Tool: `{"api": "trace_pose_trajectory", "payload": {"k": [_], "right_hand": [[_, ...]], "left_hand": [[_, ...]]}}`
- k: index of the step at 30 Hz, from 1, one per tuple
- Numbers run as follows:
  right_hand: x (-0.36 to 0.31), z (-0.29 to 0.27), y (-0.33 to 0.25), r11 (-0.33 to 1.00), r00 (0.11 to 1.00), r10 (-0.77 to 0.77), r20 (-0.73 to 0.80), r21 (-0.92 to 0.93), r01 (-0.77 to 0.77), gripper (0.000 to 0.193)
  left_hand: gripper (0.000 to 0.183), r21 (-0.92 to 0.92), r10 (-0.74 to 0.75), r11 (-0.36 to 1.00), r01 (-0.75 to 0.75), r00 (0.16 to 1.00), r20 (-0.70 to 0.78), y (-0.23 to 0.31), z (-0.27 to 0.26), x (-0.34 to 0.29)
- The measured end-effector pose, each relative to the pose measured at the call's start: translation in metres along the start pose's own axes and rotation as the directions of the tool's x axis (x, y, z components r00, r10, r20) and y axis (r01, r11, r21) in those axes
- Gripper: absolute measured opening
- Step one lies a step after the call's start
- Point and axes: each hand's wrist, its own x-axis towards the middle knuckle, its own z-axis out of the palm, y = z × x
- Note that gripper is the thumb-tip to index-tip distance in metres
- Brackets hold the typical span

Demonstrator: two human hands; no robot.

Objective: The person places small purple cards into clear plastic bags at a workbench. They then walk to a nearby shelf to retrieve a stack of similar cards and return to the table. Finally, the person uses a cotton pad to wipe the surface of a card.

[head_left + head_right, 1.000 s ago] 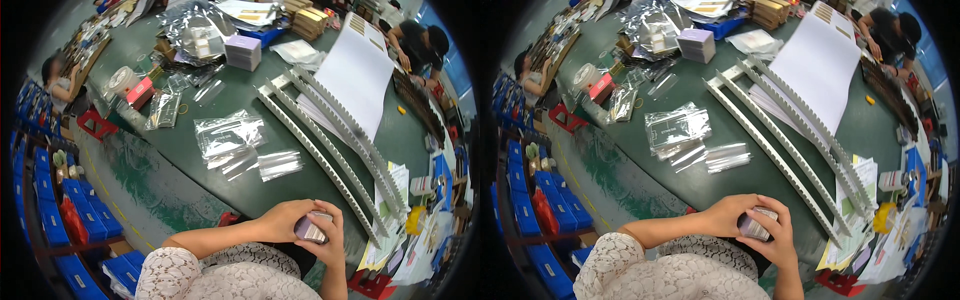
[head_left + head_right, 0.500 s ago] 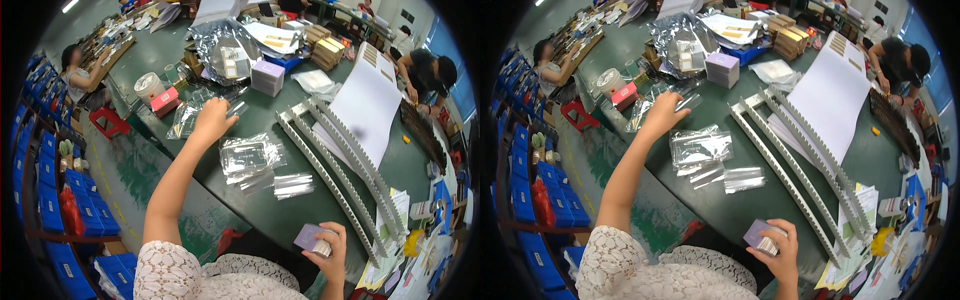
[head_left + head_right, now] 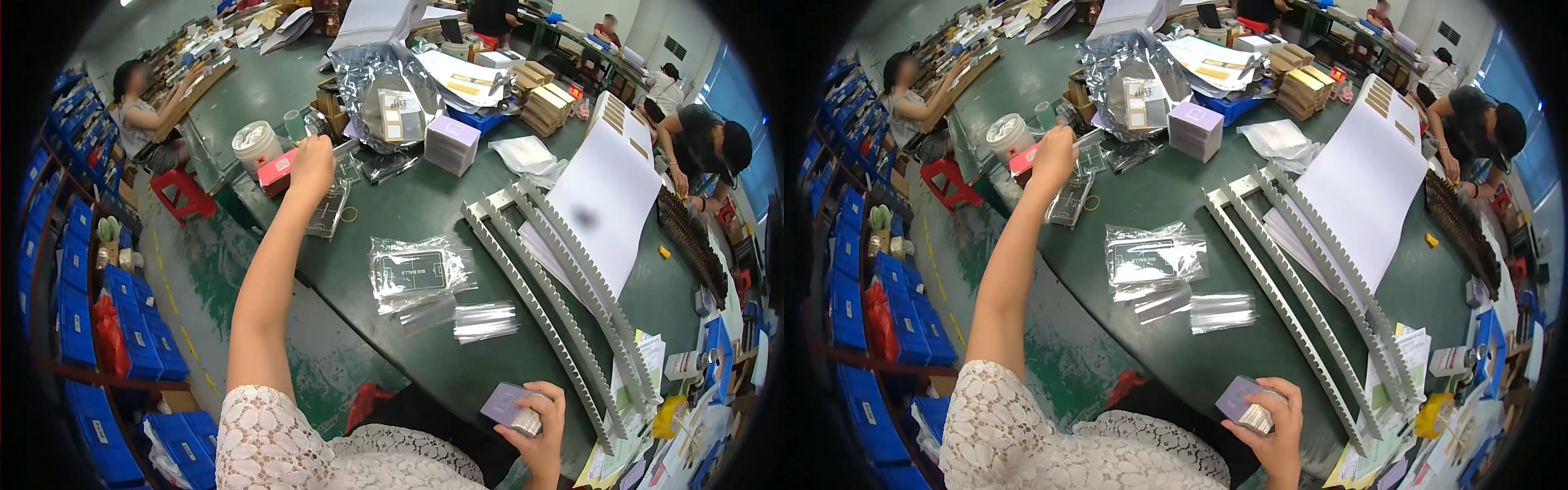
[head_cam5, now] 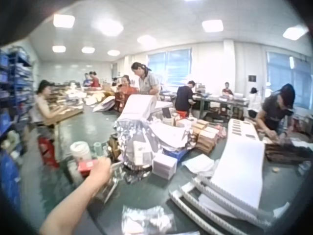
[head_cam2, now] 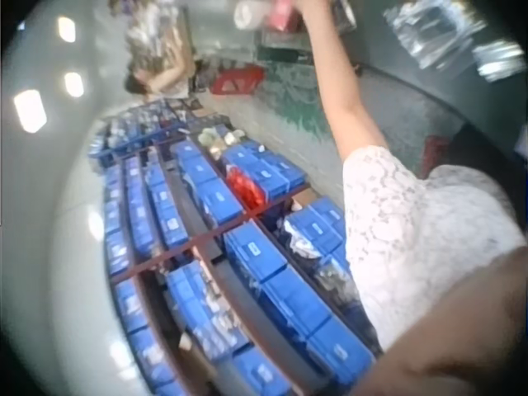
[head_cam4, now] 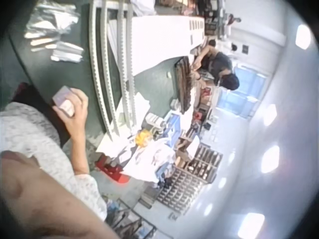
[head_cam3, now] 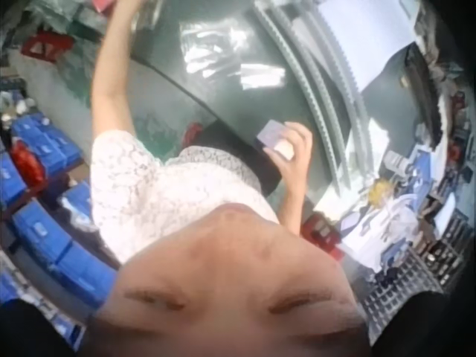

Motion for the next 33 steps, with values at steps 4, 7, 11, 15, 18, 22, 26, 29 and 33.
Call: {"api": "trace_pose_trajectory", "payload": {"k": [4,7,11,15,18,22,26,29,33], "right_hand": [[0.000,0.000,0.002,1.000,1.000,0.017,-0.016,-0.014,-0.017,0.051],[0.000,0.000,0.002,1.000,1.000,0.007,-0.008,-0.025,-0.007,0.051],[-0.003,-0.001,0.005,1.000,0.999,-0.005,0.040,-0.003,0.005,0.054],[-0.012,0.004,0.005,1.000,0.999,-0.012,0.045,0.009,0.012,0.054],[-0.015,0.005,0.008,0.997,0.996,-0.079,0.052,0.001,0.079,0.061],[-0.012,-0.001,0.002,0.940,0.989,0.081,-0.127,0.338,-0.034,0.073],[-0.030,-0.012,0.020,0.953,0.978,0.205,-0.039,0.234,-0.190,0.063],[-0.043,-0.003,0.020,0.982,0.986,0.166,-0.006,-0.092,-0.166,0.052],[-0.038,0.006,0.016,0.973,0.996,0.031,-0.088,-0.223,-0.050,0.030]], "left_hand": [[0.036,-0.524,0.153,0.831,-0.189,0.982,-0.111,0.081,-0.063,-0.022],[0.054,-0.963,0.671,0.260,0.068,0.704,0.231,0.158,-0.129,-0.091],[0.104,-0.954,0.921,0.004,0.301,0.370,0.121,0.231,-0.107,-0.185],[0.104,-0.943,0.854,-0.052,0.327,0.504,0.128,0.257,-0.101,-0.218],[0.099,-0.952,0.829,0.024,0.304,0.527,0.189,0.256,-0.105,-0.221],[0.089,-0.937,0.781,0.119,0.328,0.552,0.292,0.232,-0.128,-0.187],[0.058,-0.893,0.640,0.345,-0.289,0.769,-0.002,0.184,-0.135,-0.080],[0.043,-0.701,0.547,0.624,-0.345,0.833,0.077,0.162,-0.115,-0.004],[0.054,-0.500,0.660,0.705,-0.503,0.724,0.201,0.107,-0.025,0.048]]}}
